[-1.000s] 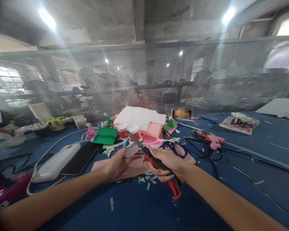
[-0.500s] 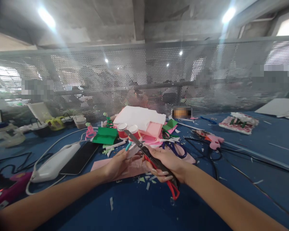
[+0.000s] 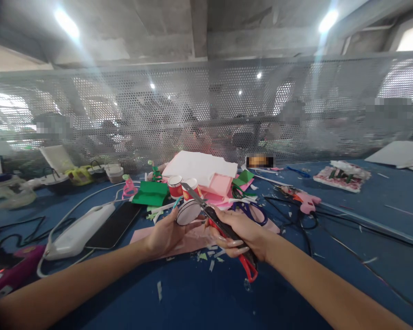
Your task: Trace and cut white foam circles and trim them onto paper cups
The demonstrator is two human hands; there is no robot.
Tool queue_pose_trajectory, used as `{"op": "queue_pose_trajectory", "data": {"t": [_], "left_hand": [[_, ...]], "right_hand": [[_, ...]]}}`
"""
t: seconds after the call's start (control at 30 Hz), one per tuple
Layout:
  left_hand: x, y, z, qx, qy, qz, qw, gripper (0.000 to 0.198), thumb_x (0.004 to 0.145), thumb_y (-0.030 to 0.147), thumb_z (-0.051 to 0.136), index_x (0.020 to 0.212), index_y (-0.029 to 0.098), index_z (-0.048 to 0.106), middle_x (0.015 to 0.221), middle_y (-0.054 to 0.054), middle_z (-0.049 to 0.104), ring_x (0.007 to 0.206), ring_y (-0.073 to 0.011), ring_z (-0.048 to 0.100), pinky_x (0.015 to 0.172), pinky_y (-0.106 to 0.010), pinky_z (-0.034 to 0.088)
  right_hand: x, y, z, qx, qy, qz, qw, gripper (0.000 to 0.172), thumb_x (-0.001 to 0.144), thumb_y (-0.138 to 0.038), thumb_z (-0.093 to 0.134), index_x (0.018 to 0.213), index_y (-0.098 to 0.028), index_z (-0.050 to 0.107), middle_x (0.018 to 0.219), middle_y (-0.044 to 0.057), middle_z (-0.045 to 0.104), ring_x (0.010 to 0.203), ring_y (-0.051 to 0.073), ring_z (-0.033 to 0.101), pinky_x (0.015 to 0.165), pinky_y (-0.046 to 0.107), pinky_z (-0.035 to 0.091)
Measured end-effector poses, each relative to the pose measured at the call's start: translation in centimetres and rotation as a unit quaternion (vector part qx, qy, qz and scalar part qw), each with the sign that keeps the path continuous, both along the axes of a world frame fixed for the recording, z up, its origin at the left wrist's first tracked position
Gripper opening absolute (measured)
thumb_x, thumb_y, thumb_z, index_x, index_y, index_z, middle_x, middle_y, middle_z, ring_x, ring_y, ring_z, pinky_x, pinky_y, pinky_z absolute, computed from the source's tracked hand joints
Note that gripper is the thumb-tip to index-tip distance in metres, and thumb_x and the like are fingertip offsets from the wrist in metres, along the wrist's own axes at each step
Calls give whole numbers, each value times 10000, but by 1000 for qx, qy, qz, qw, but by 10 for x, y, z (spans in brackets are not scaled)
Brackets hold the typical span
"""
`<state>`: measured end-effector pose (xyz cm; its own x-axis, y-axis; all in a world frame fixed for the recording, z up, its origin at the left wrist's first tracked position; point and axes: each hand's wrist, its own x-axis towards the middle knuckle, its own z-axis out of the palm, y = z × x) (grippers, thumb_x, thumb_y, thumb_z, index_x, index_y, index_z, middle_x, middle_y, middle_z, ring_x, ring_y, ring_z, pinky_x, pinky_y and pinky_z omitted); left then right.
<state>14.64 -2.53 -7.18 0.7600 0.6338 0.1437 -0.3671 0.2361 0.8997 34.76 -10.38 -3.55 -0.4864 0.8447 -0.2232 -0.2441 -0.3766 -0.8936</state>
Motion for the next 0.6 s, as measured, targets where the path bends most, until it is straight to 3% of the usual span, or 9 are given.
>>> {"op": "queue_pose_trajectory", "data": {"t": [0.17,0.4,0.6], "left_hand": [[2,-2,2,1,-6,11,1000,499,906,533,425,1145,161,656,1110,-111,690,1106,-278,566,1090,-453,244],[2,1,-5,0,-33,-24,999,460,887,499,486,1142,147,636,1074,-130,672,994,-262,607,979,-438,372],[0,2,-9,7,-14,-32,999,470,885,492,480,1151,126,610,1105,-157,643,1008,-278,596,993,-464,352]], "right_hand": [[1,2,-1,-8,-8,10,1000,455,980,-488,286,787,-165,541,390,-85,373,278,21,106,232,96,164],[1,4,-3,-17,12,23,1000,480,963,-508,337,659,-165,475,406,-79,390,258,7,115,224,102,177],[4,5,-5,-44,24,41,998,509,962,-536,308,643,-169,457,408,-74,384,258,4,115,222,97,166]]}}
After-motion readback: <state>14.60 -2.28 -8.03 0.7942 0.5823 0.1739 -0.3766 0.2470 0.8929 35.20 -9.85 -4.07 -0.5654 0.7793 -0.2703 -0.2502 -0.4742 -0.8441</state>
